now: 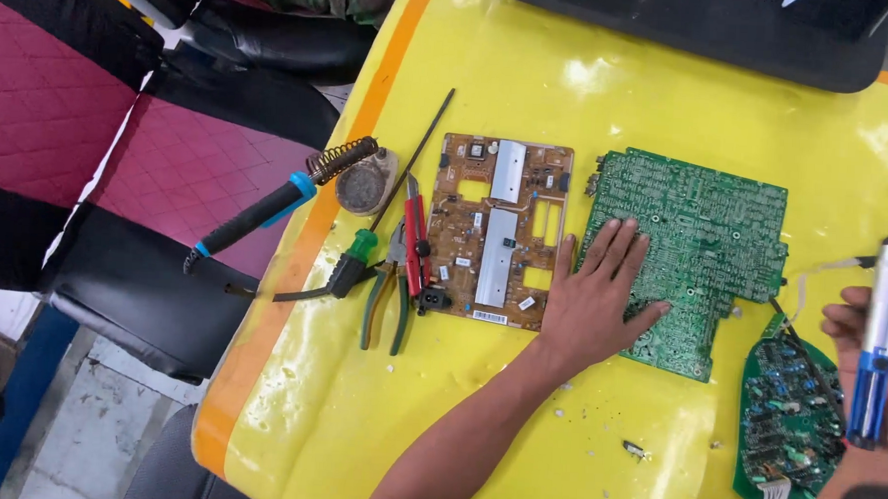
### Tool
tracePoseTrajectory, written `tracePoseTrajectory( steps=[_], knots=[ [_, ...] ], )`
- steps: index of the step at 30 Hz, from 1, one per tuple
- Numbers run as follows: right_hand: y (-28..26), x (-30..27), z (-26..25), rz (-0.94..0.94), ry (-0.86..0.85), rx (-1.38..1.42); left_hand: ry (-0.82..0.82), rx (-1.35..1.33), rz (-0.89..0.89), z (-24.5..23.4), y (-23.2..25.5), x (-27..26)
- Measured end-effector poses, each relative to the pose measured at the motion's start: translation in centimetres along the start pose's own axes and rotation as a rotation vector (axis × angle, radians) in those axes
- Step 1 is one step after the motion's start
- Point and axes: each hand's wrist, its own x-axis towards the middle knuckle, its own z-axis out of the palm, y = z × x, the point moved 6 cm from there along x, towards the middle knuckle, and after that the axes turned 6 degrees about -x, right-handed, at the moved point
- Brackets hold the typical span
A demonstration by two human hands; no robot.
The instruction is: The person uses a soldering iron to work on a green circuit board placed on a yellow table. They hold the board steady with one hand while applying the soldering iron with the other, focusing on specific points on the board.
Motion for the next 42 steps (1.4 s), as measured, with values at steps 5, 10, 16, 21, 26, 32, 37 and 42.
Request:
tracePoseTrajectory(
  steps=[5, 10, 16, 21, 26, 32, 37, 42],
  knots=[
    [-4.5, -1.1, 11.0, 0.003, -0.031, 0.637, 0.043, -0.002, 0.017, -0.3, 0.1, -0.2],
    [-2.4, -2.0, 15.0, -0.367, 0.089, 0.222, 0.128, -0.019, 0.025, -0.9, 0.4, -0.2],
    [-4.3, -3.6, 16.8, -0.456, 0.344, -0.047, 0.070, 0.031, 0.002, -1.0, 0.7, -0.1],
    [-8.9, -4.9, 19.3, -0.636, 0.096, -0.481, 0.115, 0.090, 0.024, -2.1, 1.3, -0.2],
    [-5.3, -3.9, 17.0, -0.528, 0.167, -0.471, 0.109, 0.089, 0.013, -1.3, 0.8, -0.3],
    [-4.3, -3.6, 16.7, -0.470, 0.125, -0.392, 0.098, 0.074, 0.021, -1.1, 0.7, -0.3],
    [-3.7, -3.3, 16.6, -0.461, 0.110, -0.377, 0.074, 0.081, 0.042, -1.2, 0.8, -0.4],
    [-4.6, -3.3, 17.0, -0.495, 0.096, -0.341, 0.037, 0.133, 0.093, -1.7, 0.2, -1.2]
  ],
)
